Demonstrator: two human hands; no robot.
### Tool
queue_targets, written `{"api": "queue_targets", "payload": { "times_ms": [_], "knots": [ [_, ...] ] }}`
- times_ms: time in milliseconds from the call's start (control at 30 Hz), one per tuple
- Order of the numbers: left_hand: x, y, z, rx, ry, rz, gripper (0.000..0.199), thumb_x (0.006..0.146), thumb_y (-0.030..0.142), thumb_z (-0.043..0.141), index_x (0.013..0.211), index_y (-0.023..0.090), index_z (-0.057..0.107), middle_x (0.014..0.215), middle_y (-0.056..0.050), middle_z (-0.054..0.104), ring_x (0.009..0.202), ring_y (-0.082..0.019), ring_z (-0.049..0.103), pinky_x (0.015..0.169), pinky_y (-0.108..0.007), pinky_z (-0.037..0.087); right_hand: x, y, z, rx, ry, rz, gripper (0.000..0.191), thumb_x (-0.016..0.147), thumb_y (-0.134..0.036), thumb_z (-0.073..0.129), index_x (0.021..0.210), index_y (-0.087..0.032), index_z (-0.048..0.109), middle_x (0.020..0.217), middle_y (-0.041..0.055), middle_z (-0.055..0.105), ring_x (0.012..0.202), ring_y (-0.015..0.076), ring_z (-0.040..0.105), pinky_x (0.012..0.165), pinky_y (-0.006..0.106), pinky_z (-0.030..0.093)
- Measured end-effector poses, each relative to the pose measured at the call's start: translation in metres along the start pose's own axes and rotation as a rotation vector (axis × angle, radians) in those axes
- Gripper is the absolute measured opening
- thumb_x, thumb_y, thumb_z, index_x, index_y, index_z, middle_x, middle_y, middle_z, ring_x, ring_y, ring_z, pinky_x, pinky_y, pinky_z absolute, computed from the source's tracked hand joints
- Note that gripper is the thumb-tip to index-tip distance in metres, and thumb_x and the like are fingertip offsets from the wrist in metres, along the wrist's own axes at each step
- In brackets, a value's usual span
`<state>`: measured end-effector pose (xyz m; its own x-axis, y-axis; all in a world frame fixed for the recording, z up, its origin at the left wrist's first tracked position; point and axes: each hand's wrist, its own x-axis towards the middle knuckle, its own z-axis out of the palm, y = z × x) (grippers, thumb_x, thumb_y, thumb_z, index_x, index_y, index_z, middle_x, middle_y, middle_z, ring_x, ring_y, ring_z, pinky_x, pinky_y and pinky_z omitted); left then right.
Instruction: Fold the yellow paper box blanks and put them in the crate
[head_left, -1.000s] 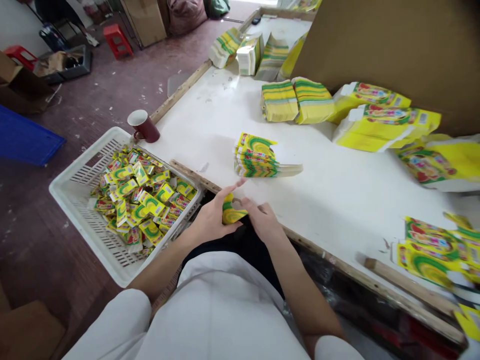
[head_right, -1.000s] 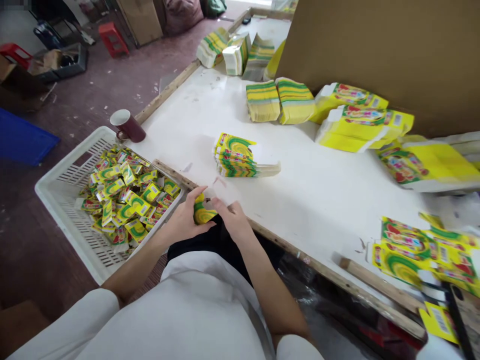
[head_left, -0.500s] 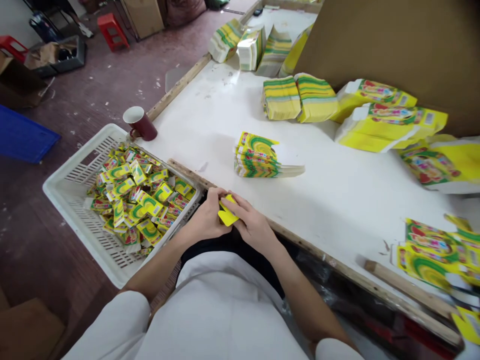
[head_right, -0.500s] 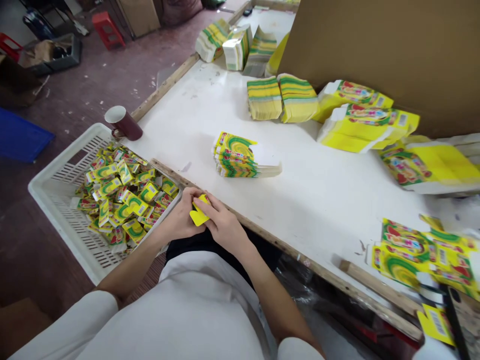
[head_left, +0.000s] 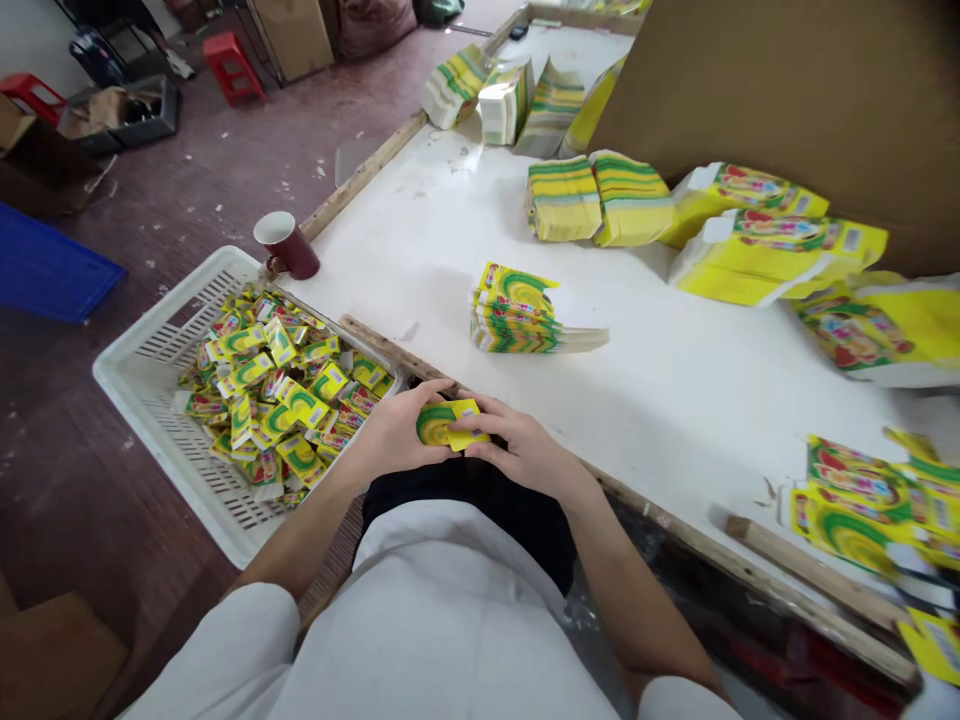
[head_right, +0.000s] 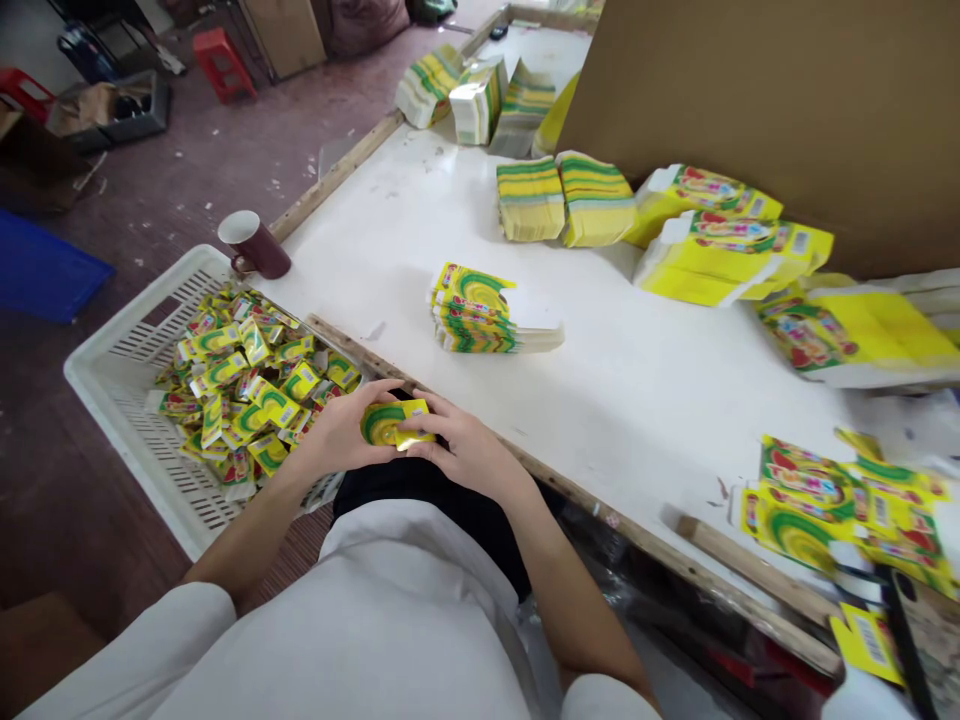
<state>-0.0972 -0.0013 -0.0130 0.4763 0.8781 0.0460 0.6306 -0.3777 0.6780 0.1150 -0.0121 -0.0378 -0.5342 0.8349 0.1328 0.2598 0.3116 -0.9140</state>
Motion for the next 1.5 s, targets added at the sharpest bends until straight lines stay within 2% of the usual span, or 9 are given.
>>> {"api": "queue_targets", "payload": {
  "times_ms": [233, 400, 500, 667, 833, 1000, 1167, 1400, 1500],
  "knots": [
    [-0.008, -0.007, -0.021, 0.228, 0.040, -0.066, 0.059, 0.077, 0.034, 0.073, 0.130, 0.021, 0.051, 0.120, -0.010, 0.066, 0.109, -0.026, 0.065, 0.094, -0.038, 0.052, 0.018, -0.001, 0.015, 0.049, 0.265, 0.017, 0.067, 0.084, -0.032, 0.071, 0.145, -0.026, 0.044, 0.145, 0.0137, 0.052, 0.129, 0.0277, 0.056, 0.109, 0.047, 0.046],
    [-0.034, -0.051, -0.075, 0.627, 0.073, -0.375, 0.066, 0.076, 0.050, 0.073, 0.129, 0.015, 0.056, 0.125, -0.020, 0.063, 0.119, -0.042, 0.057, 0.101, -0.058, 0.043, 0.042, 0.029, -0.052, -0.325, 0.697, 0.047, 0.049, 0.089, -0.037, 0.063, 0.135, -0.024, 0.054, 0.132, 0.0132, 0.061, 0.125, 0.0310, 0.054, 0.107, 0.050, 0.044],
    [-0.042, -0.065, -0.085, 0.559, 0.087, -0.413, 0.072, 0.079, 0.057, 0.068, 0.134, 0.014, 0.053, 0.132, -0.022, 0.061, 0.124, -0.042, 0.056, 0.103, -0.058, 0.041, 0.058, 0.055, -0.082, -0.552, 0.728, 0.157, 0.039, 0.088, -0.028, 0.059, 0.126, -0.020, 0.061, 0.115, 0.0147, 0.066, 0.112, 0.0331, 0.058, 0.100, 0.054, 0.046],
    [-0.032, -0.050, -0.059, 0.103, 0.012, -0.305, 0.060, 0.082, 0.058, 0.065, 0.129, 0.022, 0.058, 0.120, -0.011, 0.071, 0.111, -0.029, 0.067, 0.096, -0.043, 0.051, 0.064, 0.067, -0.091, -0.644, 0.689, 0.213, 0.033, 0.079, -0.024, 0.065, 0.111, -0.018, 0.063, 0.100, 0.0118, 0.063, 0.096, 0.0312, 0.058, 0.091, 0.050, 0.048],
    [0.005, -0.030, -0.016, -0.402, -0.059, -0.166, 0.072, 0.071, 0.059, 0.076, 0.130, 0.024, 0.057, 0.118, -0.012, 0.071, 0.109, -0.027, 0.068, 0.094, -0.042, 0.053, 0.048, 0.024, -0.071, -0.427, 0.751, 0.187, 0.049, 0.073, -0.027, 0.073, 0.116, -0.021, 0.050, 0.088, 0.0019, 0.056, 0.084, 0.0231, 0.057, 0.082, 0.042, 0.049],
    [0.038, 0.003, 0.032, -1.061, 0.271, -0.031, 0.092, 0.059, 0.088, 0.060, 0.128, 0.028, 0.052, 0.116, -0.011, 0.066, 0.109, -0.028, 0.065, 0.086, -0.043, 0.055, 0.026, -0.018, -0.002, 0.090, 0.432, 0.050, 0.047, 0.077, -0.031, 0.075, 0.114, -0.026, 0.047, 0.085, -0.0025, 0.054, 0.076, 0.0161, 0.056, 0.073, 0.031, 0.050],
    [0.046, 0.025, 0.038, -1.074, 0.646, -0.137, 0.061, 0.082, 0.079, 0.038, 0.109, 0.027, 0.054, 0.079, -0.001, 0.050, 0.071, -0.015, 0.055, 0.073, -0.033, 0.053, 0.017, -0.021, 0.046, 0.452, 0.291, 0.042, 0.052, 0.080, -0.050, 0.073, 0.121, -0.026, 0.051, 0.104, 0.0056, 0.060, 0.089, 0.0186, 0.059, 0.079, 0.033, 0.053],
    [0.034, 0.010, 0.038, -1.019, 0.535, -0.159, 0.083, 0.063, 0.087, 0.060, 0.119, 0.025, 0.055, 0.101, -0.006, 0.061, 0.089, -0.018, 0.062, 0.078, -0.031, 0.053, 0.030, -0.012, 0.033, 0.603, 0.449, 0.167, 0.044, 0.067, -0.048, 0.084, 0.097, -0.025, 0.062, 0.089, 0.0015, 0.068, 0.083, 0.0190, 0.065, 0.079, 0.035, 0.054],
    [0.031, 0.003, 0.044, -1.029, 0.591, -0.198, 0.056, 0.069, 0.065, 0.075, 0.105, 0.024, 0.063, 0.093, -0.002, 0.068, 0.084, -0.016, 0.065, 0.078, -0.029, 0.054, 0.029, -0.011, 0.023, 0.690, 0.497, 0.248, 0.037, 0.063, -0.044, 0.087, 0.082, -0.024, 0.063, 0.080, -0.0008, 0.070, 0.074, 0.0173, 0.066, 0.073, 0.034, 0.056]
  ]
}}
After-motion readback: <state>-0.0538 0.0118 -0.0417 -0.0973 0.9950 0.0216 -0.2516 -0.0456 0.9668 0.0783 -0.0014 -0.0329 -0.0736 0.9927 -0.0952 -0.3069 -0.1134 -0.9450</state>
